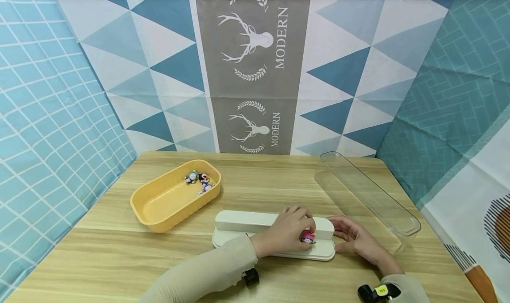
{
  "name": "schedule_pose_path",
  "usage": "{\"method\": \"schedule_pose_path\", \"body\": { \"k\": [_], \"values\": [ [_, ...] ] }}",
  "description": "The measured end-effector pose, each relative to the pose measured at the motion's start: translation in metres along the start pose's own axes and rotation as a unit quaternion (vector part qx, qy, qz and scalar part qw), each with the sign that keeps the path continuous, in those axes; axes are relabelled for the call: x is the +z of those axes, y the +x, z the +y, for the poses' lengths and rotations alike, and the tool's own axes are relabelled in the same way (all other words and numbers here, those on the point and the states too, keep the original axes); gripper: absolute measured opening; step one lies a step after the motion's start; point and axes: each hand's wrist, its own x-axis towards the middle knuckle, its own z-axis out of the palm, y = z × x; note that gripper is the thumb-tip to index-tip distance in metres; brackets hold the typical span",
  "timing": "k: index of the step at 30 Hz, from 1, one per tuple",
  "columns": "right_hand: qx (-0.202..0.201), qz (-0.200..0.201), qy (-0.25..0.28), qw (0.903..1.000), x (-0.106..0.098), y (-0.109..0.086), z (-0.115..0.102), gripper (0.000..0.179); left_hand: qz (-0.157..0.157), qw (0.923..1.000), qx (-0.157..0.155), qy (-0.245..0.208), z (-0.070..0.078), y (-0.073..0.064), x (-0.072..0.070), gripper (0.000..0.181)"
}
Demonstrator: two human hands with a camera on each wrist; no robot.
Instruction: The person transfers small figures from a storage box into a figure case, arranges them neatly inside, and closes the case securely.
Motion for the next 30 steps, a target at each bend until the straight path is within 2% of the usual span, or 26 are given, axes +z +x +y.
{"method": "schedule_pose_path", "body": {
  "k": [14,23,30],
  "values": [
    [0.003,0.002,-0.002,1.0,0.0,0.0,0.001,0.069,-0.028,0.9995,0.011,-0.002,0.0,0.0,-0.005,0.035],
    [0.001,-0.002,-0.002,1.0,0.0,0.0,0.0,0.07,-0.072,0.9973,0.011,0.015,0.002,0.0,-0.013,0.054],
    [0.011,0.002,-0.008,0.9999,0.001,0.0,-0.001,0.069,-0.075,0.9967,0.021,0.021,0.001,-0.001,-0.022,0.06]
  ]
}}
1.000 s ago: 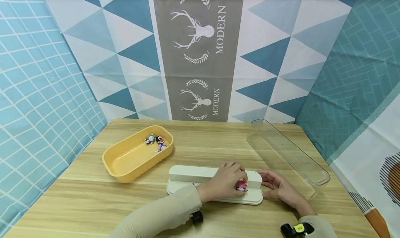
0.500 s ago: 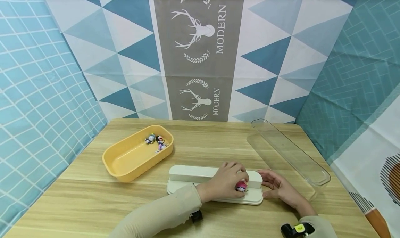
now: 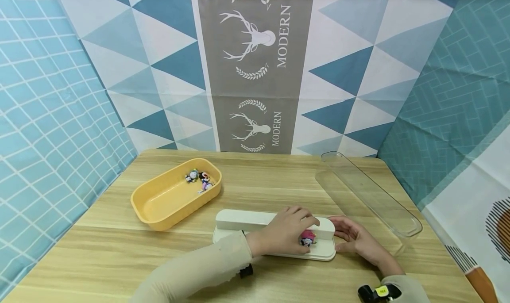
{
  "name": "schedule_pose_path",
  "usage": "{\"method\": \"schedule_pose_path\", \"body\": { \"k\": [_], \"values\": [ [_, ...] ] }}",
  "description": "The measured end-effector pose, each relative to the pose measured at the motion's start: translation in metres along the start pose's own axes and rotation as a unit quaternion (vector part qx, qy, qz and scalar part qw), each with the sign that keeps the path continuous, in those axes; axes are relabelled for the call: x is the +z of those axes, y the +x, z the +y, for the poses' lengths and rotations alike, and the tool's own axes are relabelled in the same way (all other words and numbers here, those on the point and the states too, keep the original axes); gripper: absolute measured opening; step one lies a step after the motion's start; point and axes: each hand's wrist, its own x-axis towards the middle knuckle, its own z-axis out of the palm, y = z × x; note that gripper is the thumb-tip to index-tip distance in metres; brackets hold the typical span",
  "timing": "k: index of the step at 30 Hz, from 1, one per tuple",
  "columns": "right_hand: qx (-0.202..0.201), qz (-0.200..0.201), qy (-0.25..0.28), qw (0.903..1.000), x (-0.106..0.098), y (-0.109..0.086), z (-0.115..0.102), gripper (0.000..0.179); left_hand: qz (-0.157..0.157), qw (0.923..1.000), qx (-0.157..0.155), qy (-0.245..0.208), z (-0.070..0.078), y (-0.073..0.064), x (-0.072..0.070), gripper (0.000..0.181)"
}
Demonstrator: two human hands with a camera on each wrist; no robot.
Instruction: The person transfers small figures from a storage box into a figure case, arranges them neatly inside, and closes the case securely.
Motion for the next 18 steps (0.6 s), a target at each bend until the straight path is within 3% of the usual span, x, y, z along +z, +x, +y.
{"method": "schedule_pose_path", "body": {
  "k": [18],
  "values": [
    [-0.011,-0.006,0.013,0.9998,-0.001,-0.001,0.003,0.07,0.003,0.9996,0.023,0.015,-0.015,-0.019,-0.015,0.066]
  ]
}}
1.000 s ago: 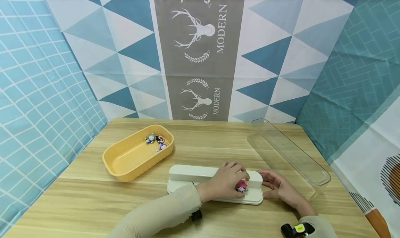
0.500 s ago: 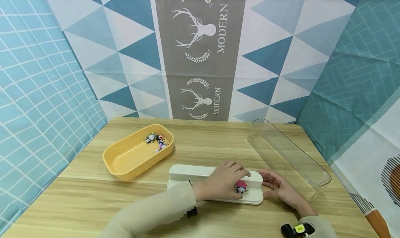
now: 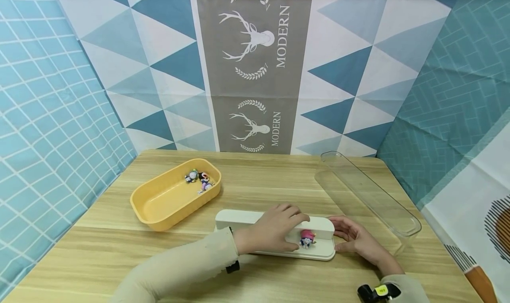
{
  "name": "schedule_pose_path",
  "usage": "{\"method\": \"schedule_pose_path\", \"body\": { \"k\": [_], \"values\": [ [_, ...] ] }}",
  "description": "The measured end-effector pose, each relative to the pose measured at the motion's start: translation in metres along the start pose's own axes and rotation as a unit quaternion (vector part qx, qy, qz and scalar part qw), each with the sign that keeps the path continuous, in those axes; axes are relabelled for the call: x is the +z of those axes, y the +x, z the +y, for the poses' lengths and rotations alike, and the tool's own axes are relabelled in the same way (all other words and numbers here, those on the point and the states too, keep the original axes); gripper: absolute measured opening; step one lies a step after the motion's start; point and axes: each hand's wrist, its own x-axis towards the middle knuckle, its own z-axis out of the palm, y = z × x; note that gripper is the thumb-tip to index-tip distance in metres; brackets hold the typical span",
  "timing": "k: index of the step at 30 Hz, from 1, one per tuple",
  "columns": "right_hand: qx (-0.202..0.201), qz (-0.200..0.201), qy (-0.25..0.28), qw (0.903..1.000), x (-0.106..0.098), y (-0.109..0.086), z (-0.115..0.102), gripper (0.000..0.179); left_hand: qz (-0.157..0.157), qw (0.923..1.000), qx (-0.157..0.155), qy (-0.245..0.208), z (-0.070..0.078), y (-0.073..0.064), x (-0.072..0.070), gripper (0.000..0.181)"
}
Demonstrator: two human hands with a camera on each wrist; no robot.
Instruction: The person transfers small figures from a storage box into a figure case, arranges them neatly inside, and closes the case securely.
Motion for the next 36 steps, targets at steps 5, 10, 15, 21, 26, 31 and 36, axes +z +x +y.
{"method": "schedule_pose_path", "body": {
  "k": [5,10,15,21,26,31,36],
  "values": [
    [0.006,0.007,-0.007,0.9999,0.001,0.0,-0.002,0.069,-0.008,0.9999,0.0,0.006,-0.002,-0.006,-0.005,0.067],
    [0.013,0.009,-0.008,0.9998,0.002,0.001,-0.003,0.068,-0.006,0.9998,0.006,0.02,-0.005,-0.014,-0.01,0.066],
    [0.016,0.015,-0.014,0.9997,0.002,0.001,-0.003,0.068,0.0,0.9992,0.014,0.037,-0.01,-0.022,-0.013,0.062],
    [0.018,0.019,-0.017,0.9995,0.002,0.001,-0.003,0.068,0.01,0.9971,0.025,0.071,-0.017,-0.033,-0.012,0.056],
    [0.02,0.02,-0.017,0.9995,0.003,0.0,-0.003,0.068,0.008,0.996,0.033,0.083,-0.023,-0.043,-0.012,0.053],
    [0.015,0.019,-0.019,0.9995,0.003,0.0,-0.002,0.069,-0.006,0.9953,0.038,0.089,-0.029,-0.053,-0.016,0.051],
    [0.011,0.017,-0.019,0.9996,0.003,0.001,-0.002,0.068,-0.028,0.9933,0.039,0.106,-0.036,-0.064,-0.017,0.049]
  ]
}}
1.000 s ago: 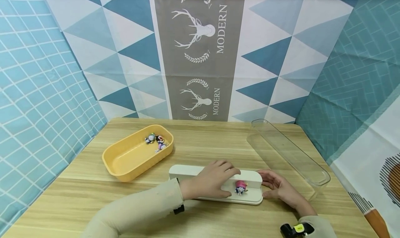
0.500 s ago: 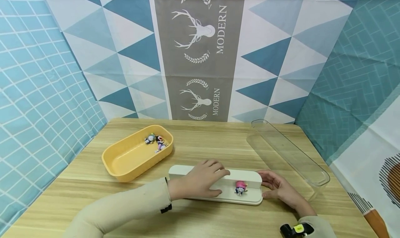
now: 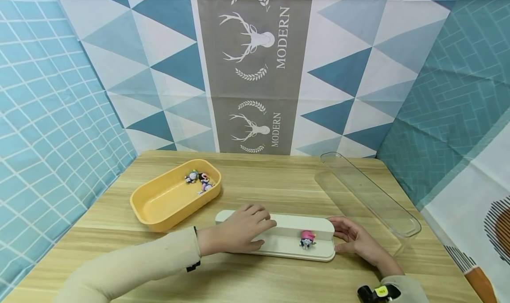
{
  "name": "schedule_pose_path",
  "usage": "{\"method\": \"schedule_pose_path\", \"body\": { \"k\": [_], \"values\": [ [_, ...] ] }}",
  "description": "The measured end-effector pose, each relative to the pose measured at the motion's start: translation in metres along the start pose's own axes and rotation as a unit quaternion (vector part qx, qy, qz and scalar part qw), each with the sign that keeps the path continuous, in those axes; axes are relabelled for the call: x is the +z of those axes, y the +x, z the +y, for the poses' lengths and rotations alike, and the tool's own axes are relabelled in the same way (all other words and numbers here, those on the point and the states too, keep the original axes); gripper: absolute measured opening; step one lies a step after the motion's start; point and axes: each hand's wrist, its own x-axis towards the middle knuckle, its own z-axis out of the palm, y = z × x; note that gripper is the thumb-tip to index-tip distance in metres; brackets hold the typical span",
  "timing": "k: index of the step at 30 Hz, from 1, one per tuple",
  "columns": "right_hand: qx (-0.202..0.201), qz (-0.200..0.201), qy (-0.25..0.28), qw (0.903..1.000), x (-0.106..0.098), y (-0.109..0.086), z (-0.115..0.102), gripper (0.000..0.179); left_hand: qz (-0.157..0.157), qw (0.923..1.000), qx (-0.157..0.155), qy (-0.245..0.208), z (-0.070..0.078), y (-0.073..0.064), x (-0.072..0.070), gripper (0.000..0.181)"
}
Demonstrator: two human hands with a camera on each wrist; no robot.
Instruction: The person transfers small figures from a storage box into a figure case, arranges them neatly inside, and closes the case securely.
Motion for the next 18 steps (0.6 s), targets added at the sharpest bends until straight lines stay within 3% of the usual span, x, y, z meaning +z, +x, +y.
{"method": "schedule_pose_path", "body": {
  "k": [6,13,18],
  "values": [
    [0.001,0.0,0.0,1.0,0.001,0.001,0.0,0.068,-0.011,0.9999,-0.003,0.01,-0.013,-0.014,0.001,0.049],
    [-0.002,-0.003,0.003,1.0,0.0,-0.001,0.001,0.068,0.03,0.9952,0.022,0.09,-0.03,-0.027,0.006,0.039],
    [-0.003,-0.001,-0.002,1.0,0.0,-0.001,0.001,0.067,0.039,0.9946,0.023,0.093,-0.043,-0.035,0.005,0.04]
  ]
}}
